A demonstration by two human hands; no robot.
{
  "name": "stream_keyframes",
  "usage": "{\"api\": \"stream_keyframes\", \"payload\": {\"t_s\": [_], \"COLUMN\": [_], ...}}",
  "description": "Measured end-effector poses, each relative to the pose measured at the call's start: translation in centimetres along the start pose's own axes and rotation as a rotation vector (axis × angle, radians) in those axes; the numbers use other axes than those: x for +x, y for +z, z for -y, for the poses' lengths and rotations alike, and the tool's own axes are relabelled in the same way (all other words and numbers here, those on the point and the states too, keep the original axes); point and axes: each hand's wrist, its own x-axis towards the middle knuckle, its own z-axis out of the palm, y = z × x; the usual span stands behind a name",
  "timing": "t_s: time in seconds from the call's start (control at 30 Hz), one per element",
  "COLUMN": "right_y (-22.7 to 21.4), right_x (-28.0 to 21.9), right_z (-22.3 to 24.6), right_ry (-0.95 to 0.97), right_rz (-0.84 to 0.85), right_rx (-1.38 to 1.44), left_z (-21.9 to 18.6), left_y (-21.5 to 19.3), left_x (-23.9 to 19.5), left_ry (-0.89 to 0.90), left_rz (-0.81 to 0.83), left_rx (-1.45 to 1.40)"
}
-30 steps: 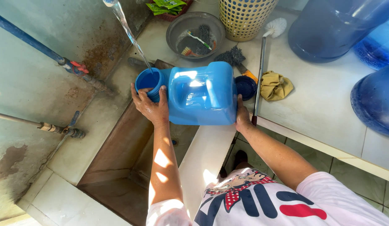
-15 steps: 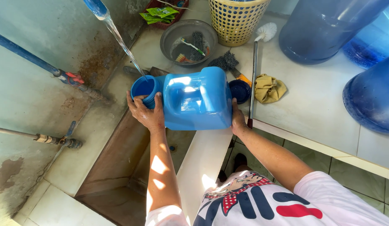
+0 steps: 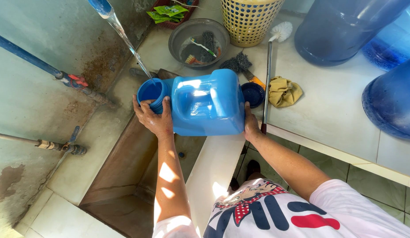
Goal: Washing and scrubbing a blue water container and its cap with a brush and scrub pad.
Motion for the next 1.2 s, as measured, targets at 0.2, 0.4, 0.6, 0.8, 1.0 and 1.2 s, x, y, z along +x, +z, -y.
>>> {"api": "stream_keyframes", "payload": {"t_s": [0.2, 0.4, 0.6, 0.8, 1.0, 1.2], "right_y": [0.0, -0.8, 0.7, 5.6, 6.8, 8.5], "right_x": [-0.1, 1.0, -2.0, -7.9, -8.3, -7.6], "right_z": [0.1, -0.8, 1.6, 4.1, 2.3, 2.2], "right_ry": [0.0, -0.017, -0.026, -0.103, 0.002, -0.229], "right_rz": [0.002, 0.0, 0.177, 0.374, 0.365, 0.496], "right_rx": [-0.016, -0.053, 0.081, 0.304, 0.173, 0.356], "left_z": [0.0, -0.4, -2.0, -2.6, -3.0, -2.4], "left_y": [0.0, -0.1, -1.9, -7.5, -11.4, -13.2], "left_x": [0.0, 0.1, 0.0, 0.3, 1.3, 1.9], "left_ry": [0.003, -0.002, -0.028, -0.015, -0.05, 0.181], "left_rz": [0.006, 0.004, -0.025, -0.104, -0.106, -0.255], "left_rx": [0.017, -0.012, -0.18, -0.377, -0.091, -0.368]}}
